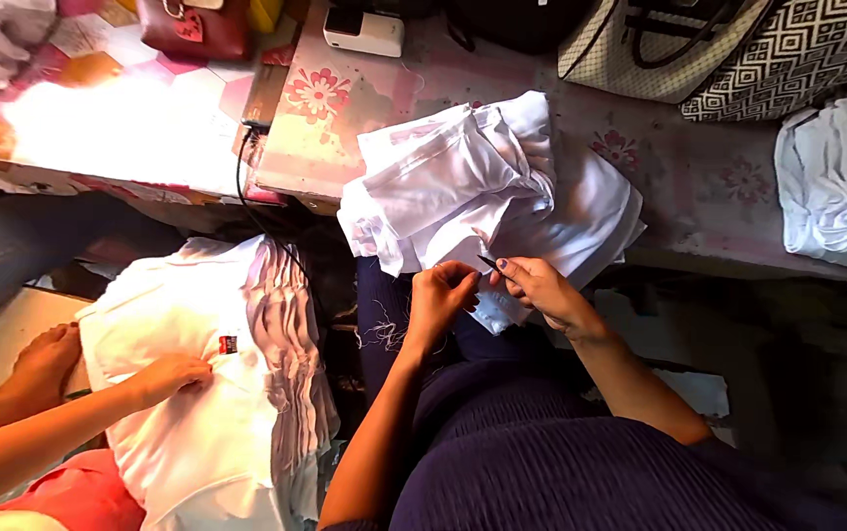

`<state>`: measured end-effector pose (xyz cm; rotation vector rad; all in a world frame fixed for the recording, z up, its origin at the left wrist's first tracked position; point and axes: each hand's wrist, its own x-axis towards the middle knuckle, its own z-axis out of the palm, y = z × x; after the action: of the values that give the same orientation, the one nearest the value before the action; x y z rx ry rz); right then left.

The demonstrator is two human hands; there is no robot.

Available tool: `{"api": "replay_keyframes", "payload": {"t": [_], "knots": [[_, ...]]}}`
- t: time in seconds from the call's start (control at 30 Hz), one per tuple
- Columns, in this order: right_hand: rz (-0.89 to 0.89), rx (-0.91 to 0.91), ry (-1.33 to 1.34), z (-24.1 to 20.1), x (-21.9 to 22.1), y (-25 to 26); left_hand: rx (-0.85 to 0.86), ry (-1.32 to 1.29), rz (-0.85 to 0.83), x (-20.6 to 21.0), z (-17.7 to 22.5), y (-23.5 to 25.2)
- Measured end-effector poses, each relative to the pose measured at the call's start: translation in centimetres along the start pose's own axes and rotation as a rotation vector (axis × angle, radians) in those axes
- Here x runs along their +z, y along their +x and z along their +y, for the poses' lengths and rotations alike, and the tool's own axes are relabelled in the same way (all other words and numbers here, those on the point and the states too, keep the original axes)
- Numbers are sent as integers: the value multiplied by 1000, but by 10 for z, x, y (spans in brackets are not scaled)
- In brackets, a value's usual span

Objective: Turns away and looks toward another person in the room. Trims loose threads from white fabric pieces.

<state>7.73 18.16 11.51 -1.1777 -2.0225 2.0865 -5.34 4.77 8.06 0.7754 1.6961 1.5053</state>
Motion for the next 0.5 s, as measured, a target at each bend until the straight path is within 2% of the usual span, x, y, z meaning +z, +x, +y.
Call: {"api": "replay_keyframes", "payload": {"t": [0.03, 0.1, 0.13, 0.17, 0.27, 0.33, 0.43, 0.5], "knots": [[1, -14, -9, 1, -1, -1, 10, 111, -19, -3, -1, -3], [21, -94, -75, 3, -7, -6, 14, 493, -104, -14, 5, -16], [59, -178, -151, 5, -10, -11, 2, 656, -117, -17, 12, -26], [128, -289, -248, 8, -12, -15, 36, 764, -61, -16, 16, -36], [390, -568, -559, 14, -4, -8, 379, 853, 274, 1, 0, -41], [528, -637, -743, 18, 13, 12, 502, 913, 356, 13, -25, -25], [621, -701, -828, 11, 8, 36, 400, 976, 255, -6, -46, -6], [515, -652, -709, -15, -11, 28, 325, 950, 152, -36, -29, -7]]}}
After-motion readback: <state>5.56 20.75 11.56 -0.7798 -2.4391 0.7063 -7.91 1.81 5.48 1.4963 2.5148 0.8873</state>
